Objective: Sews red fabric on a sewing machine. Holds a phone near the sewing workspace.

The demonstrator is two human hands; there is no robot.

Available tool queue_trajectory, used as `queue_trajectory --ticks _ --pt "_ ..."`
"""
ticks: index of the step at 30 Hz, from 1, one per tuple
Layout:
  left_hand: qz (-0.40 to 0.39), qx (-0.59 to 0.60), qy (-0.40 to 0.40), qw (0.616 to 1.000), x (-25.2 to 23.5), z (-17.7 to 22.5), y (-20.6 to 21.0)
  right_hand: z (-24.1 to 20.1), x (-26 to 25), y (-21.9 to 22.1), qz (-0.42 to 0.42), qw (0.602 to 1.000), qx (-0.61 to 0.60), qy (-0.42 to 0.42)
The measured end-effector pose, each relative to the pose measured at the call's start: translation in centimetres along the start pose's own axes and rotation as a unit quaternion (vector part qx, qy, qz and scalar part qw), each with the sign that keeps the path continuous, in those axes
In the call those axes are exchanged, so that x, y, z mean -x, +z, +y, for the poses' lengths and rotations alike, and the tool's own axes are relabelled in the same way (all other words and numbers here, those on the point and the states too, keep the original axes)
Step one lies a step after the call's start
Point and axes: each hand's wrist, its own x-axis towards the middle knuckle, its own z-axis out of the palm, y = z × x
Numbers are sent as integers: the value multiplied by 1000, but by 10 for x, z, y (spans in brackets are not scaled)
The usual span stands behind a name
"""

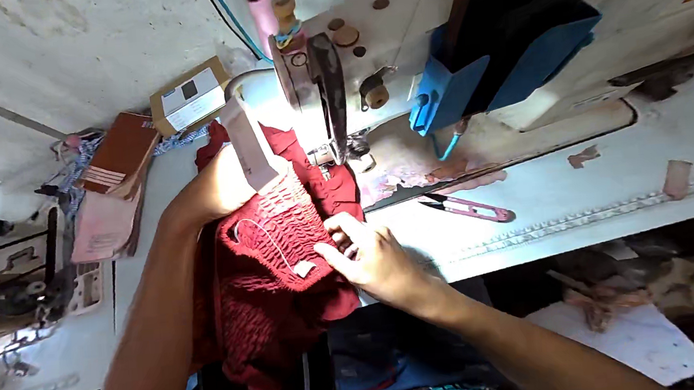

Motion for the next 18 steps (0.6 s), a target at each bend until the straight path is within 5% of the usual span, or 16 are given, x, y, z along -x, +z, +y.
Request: queue_trajectory --ticks 3,6,9,18 --pt "-32 9 27 999 -4 -9 -2 5 0 1 -4 1000 29 -2" --pt "-59 -174 78 980 -6 -24 20 9 1 3 -6 999 40 7" --pt "-133 -307 37 942 0 -32 35 11 3 -1 -23 999 38 10" --pt "-82 -173 15 981 -2 -28 -3 -7 4 -15 -28 999 19 -4"
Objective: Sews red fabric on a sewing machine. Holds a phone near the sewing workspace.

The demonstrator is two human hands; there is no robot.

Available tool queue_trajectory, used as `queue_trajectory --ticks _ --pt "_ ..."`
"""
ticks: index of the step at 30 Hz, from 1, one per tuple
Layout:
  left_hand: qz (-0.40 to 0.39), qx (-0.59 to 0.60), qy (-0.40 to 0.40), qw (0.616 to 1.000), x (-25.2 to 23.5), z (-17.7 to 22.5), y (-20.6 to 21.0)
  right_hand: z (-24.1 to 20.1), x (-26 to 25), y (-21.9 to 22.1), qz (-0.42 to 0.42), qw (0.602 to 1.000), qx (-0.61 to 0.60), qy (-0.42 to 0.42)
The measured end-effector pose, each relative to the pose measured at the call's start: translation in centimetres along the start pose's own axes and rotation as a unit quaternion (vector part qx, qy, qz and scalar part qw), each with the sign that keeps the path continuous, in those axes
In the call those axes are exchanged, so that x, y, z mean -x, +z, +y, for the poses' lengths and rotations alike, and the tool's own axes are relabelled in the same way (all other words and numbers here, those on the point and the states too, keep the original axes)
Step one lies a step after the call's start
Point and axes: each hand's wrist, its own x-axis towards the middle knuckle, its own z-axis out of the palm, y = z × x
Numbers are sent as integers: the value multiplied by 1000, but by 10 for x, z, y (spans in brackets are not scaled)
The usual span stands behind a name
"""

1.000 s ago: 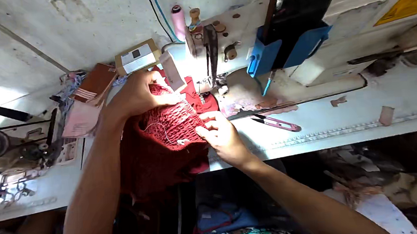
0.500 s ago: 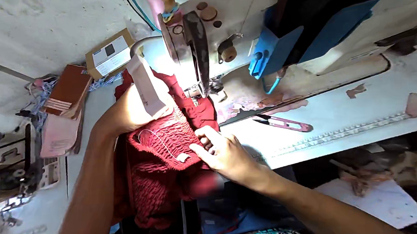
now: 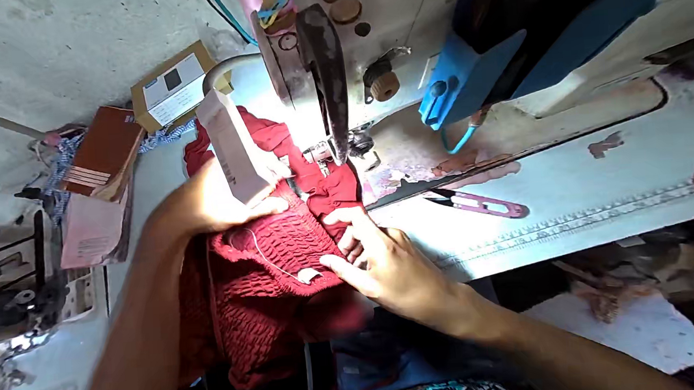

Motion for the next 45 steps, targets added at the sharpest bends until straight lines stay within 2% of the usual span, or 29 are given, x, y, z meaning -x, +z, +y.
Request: queue_trajectory --ticks 4,6,7,8,11,12,15,19,22,26,29,33,37,41,45 --pt "40 -29 2 999 -16 7 -24 -10 -15 -3 50 997 -46 -45" --pt "77 69 -46 994 -21 37 -26 -4 -25 -3 70 996 -14 -47" --pt "87 115 -63 988 -27 39 -23 1 -27 -3 75 996 14 -43" --pt "92 137 -57 985 -36 24 -16 6 -29 -1 78 995 42 -40" --pt "91 93 49 990 -45 -34 10 18 -30 6 68 994 80 -23" --pt "95 74 62 991 -45 -39 17 20 -29 8 61 994 92 -18" --pt "87 -31 -1 996 -47 -6 24 21 -27 11 44 993 111 -4" --pt "109 -130 46 984 -47 -11 37 20 -29 10 31 988 148 -6" --pt "142 -103 83 981 -51 -13 44 16 -32 8 12 987 162 5" --pt "136 -100 64 984 -51 -19 50 14 -32 9 8 984 179 13" --pt "138 -140 59 979 -42 -19 55 12 -32 11 -14 980 197 23" --pt "157 -114 70 978 -31 -18 57 13 -28 14 -18 977 212 -8" --pt "138 -145 6 980 -35 -4 50 14 -28 13 -10 977 211 -2" --pt "74 -169 -85 979 -47 8 40 12 -28 10 -15 980 199 15" --pt "80 -172 -95 977 -53 10 43 13 -28 11 -4 980 201 8"
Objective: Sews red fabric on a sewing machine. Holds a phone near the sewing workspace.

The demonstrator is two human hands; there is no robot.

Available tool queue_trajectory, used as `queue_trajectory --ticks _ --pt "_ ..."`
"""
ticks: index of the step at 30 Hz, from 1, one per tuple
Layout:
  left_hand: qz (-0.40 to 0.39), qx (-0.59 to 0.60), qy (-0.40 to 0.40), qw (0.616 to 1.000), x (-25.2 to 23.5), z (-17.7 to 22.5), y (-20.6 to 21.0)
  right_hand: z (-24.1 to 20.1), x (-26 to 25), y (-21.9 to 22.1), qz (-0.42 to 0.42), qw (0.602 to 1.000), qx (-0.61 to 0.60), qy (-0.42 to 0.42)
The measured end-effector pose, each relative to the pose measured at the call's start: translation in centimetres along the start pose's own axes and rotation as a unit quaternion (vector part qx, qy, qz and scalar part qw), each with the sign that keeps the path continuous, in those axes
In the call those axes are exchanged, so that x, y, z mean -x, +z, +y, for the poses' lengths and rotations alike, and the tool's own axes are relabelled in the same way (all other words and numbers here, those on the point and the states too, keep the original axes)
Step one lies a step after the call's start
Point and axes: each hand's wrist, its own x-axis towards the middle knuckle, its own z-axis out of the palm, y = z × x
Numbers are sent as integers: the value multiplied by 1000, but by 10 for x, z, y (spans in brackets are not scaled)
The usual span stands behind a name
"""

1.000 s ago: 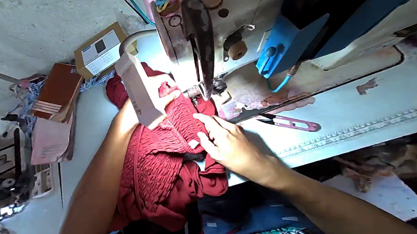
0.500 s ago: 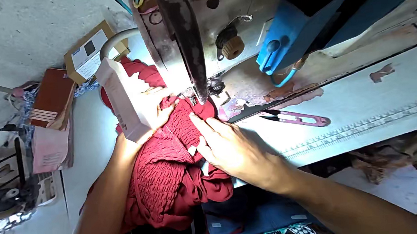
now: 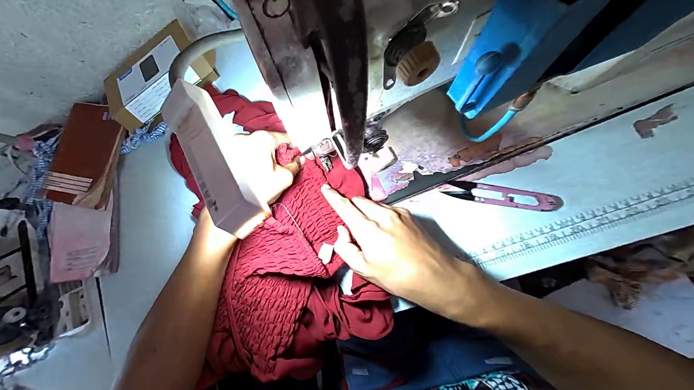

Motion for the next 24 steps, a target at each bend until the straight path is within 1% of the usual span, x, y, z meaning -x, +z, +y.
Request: queue_trajectory --ticks 3,7,10,12,15,16,20,22,24 --pt "-3 -9 -5 1000 -2 0 2 1 1 1 12 1000 -9 3" --pt "38 -19 -7 999 -3 4 8 -1 0 1 14 1000 7 14" --pt "37 -53 -47 997 -3 12 10 -8 2 5 13 994 102 20" --pt "25 -50 -63 996 -3 17 7 -7 2 9 29 988 154 -12" --pt "15 -19 -54 998 -4 12 7 8 -3 4 -13 981 165 -98" --pt "10 -2 -47 999 -5 8 8 13 -6 3 -27 980 164 -112" --pt "-58 95 -2 994 -10 -8 -4 20 -9 0 -34 980 159 -118" --pt "-58 126 10 990 -11 -10 -9 20 -9 -1 -39 982 147 -110" --pt "-36 116 7 993 -10 -7 -6 21 -8 1 -32 985 135 -101"
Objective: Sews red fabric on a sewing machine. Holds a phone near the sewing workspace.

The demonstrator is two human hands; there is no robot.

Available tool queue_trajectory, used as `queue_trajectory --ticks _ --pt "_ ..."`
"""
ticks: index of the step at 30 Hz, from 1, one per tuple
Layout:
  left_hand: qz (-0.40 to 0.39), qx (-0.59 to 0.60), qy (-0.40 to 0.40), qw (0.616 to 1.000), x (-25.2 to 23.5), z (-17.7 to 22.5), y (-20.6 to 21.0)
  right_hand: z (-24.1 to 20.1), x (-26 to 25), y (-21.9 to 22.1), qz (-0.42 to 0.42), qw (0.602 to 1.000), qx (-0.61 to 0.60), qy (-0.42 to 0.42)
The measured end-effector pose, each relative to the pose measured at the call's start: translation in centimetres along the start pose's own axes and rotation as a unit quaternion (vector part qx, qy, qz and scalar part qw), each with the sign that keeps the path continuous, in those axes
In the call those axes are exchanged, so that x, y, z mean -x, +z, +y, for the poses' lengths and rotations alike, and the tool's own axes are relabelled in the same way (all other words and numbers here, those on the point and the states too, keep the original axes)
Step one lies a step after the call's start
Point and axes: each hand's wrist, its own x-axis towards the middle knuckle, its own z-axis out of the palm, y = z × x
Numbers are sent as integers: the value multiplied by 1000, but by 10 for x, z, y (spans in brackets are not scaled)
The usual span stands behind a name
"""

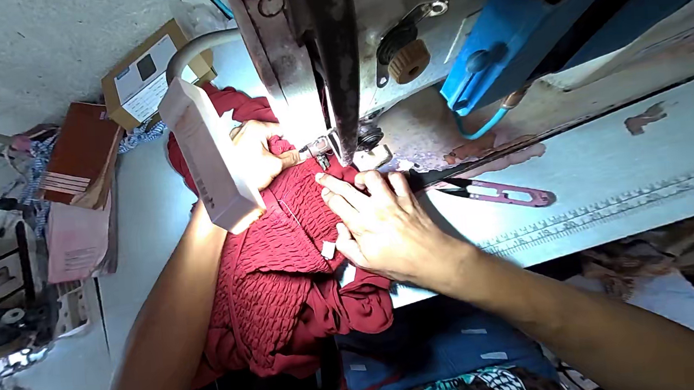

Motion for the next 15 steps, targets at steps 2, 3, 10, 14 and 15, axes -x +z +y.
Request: queue_trajectory --ticks 2,3,10,14,15 --pt "15 -13 -28 999 2 10 4 -1 3 1 7 1000 -1 11" --pt "16 -20 -47 999 2 13 5 -1 4 0 7 1000 0 16" --pt "56 -34 -53 996 2 9 22 -5 9 -6 7 999 30 32" --pt "61 -60 -90 992 -2 7 31 -10 6 -7 0 998 38 50" --pt "62 -66 -95 991 -2 8 33 -11 6 -7 -1 998 39 50"
